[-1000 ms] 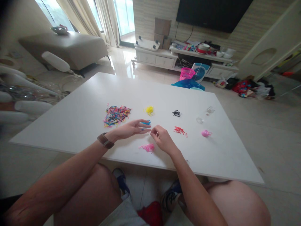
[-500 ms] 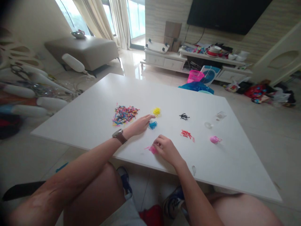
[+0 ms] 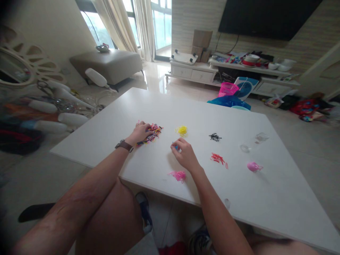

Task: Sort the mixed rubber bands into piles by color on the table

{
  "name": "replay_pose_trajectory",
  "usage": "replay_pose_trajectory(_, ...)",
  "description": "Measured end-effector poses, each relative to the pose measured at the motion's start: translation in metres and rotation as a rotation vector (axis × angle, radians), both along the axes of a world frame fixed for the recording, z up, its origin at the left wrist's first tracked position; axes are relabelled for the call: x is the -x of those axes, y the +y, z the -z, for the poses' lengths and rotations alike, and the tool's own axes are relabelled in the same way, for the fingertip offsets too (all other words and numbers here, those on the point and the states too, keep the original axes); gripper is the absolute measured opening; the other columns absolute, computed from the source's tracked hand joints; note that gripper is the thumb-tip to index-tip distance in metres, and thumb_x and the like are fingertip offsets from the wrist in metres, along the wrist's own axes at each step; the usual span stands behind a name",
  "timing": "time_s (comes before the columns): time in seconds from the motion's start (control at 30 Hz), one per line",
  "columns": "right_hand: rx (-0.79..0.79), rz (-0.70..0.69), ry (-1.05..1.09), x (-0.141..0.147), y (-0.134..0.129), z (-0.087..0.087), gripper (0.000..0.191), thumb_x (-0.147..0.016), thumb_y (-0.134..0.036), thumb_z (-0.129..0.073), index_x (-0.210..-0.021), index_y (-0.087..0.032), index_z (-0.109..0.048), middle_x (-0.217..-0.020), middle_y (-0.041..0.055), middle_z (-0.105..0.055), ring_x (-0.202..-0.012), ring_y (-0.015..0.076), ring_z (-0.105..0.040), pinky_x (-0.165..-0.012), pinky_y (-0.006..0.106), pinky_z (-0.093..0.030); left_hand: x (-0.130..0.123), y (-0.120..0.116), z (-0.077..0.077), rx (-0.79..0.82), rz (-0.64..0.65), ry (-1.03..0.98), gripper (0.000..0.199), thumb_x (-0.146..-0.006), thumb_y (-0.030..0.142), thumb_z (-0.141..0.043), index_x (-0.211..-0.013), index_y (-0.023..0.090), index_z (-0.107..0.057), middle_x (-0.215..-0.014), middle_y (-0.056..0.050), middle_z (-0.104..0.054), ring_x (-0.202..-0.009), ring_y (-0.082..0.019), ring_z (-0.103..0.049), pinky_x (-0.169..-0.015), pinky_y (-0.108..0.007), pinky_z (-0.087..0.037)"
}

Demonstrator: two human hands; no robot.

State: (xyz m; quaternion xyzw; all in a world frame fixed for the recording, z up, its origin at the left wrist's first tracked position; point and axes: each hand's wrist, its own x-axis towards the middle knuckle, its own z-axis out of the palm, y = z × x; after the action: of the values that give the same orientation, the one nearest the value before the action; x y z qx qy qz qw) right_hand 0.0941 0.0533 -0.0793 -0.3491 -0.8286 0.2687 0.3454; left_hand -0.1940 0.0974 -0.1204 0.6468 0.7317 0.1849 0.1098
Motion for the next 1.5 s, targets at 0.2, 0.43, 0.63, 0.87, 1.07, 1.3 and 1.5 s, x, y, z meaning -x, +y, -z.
replay_pose_trajectory(0.2,-0.042,0.096,0.077,0.020,0.027,0.021,0.015,-0.091,-0.023,-0.056,-0.077,-0.021,-0.062,-0.079,0.0018,-0.056,-0.069,0.0151,-0.052,-0.071,0.030,-0.043,0.005,0.004,-0.008,-0.104,-0.050,-0.289,0.006,-0.080,0.016,-0.063,-0.079,0.018,-0.068,-0.076,-0.007,-0.061,-0.074,-0.021,-0.055,-0.076,-0.030,-0.042)
replay_pose_trajectory(0.43,-0.009,0.129,0.103,0.016,0.026,0.039,0.015,-0.090,-0.021,-0.056,-0.076,-0.020,-0.062,-0.077,0.0013,-0.055,-0.068,0.0151,-0.051,-0.069,0.030,-0.041,0.015,0.001,-0.020,-0.189,-0.255,-1.014,0.014,-0.083,0.026,-0.068,-0.077,0.017,-0.059,-0.062,0.003,-0.052,-0.052,-0.009,-0.042,-0.052,-0.021,-0.032)
replay_pose_trajectory(0.63,0.009,0.118,0.100,0.017,0.026,0.038,0.015,-0.090,-0.020,-0.056,-0.075,-0.020,-0.062,-0.076,0.0008,-0.055,-0.067,0.0144,-0.050,-0.068,0.030,-0.040,0.023,0.002,-0.021,-0.147,-0.460,-1.572,0.012,-0.085,0.007,-0.050,-0.079,0.012,-0.059,-0.061,0.000,-0.053,-0.048,-0.008,-0.047,-0.047,-0.019,-0.039)
replay_pose_trajectory(0.87,0.015,0.112,0.095,0.018,0.026,0.041,0.015,-0.088,-0.020,-0.058,-0.074,-0.019,-0.062,-0.076,0.0004,-0.055,-0.067,0.0136,-0.050,-0.068,0.029,-0.040,0.028,0.004,-0.012,-0.089,-0.520,-1.799,0.014,-0.082,0.005,-0.045,-0.080,0.013,-0.056,-0.073,-0.007,-0.065,-0.055,-0.013,-0.059,-0.049,-0.022,-0.049)
replay_pose_trajectory(1.07,0.014,0.105,0.082,0.019,0.025,0.041,0.015,-0.088,-0.020,-0.058,-0.073,-0.019,-0.063,-0.074,0.0004,-0.055,-0.066,0.0138,-0.050,-0.068,0.029,-0.040,0.023,0.001,-0.013,-0.067,-0.514,-1.853,0.015,-0.082,0.006,-0.048,-0.087,0.013,-0.061,-0.078,-0.012,-0.067,-0.073,-0.020,-0.069,-0.071,-0.031,-0.061)
replay_pose_trajectory(1.3,0.013,0.102,0.080,0.020,0.026,0.042,0.015,-0.088,-0.021,-0.059,-0.074,-0.019,-0.064,-0.073,0.0005,-0.058,-0.066,0.0138,-0.052,-0.067,0.029,-0.041,0.019,-0.001,-0.018,-0.018,-0.488,-1.815,0.017,-0.086,0.007,-0.048,-0.090,0.006,-0.064,-0.085,-0.018,-0.069,-0.085,-0.023,-0.072,-0.081,-0.034,-0.062)
replay_pose_trajectory(1.5,-0.022,0.057,0.105,0.036,0.030,0.031,0.011,-0.090,-0.022,-0.062,-0.081,-0.019,-0.068,-0.078,0.0017,-0.063,-0.074,0.0152,-0.058,-0.068,0.029,-0.044,0.000,-0.016,-0.034,0.154,-0.306,-1.784,0.015,-0.088,0.008,-0.052,-0.084,0.006,-0.066,-0.087,-0.017,-0.072,-0.086,-0.024,-0.073,-0.086,-0.036,-0.060)
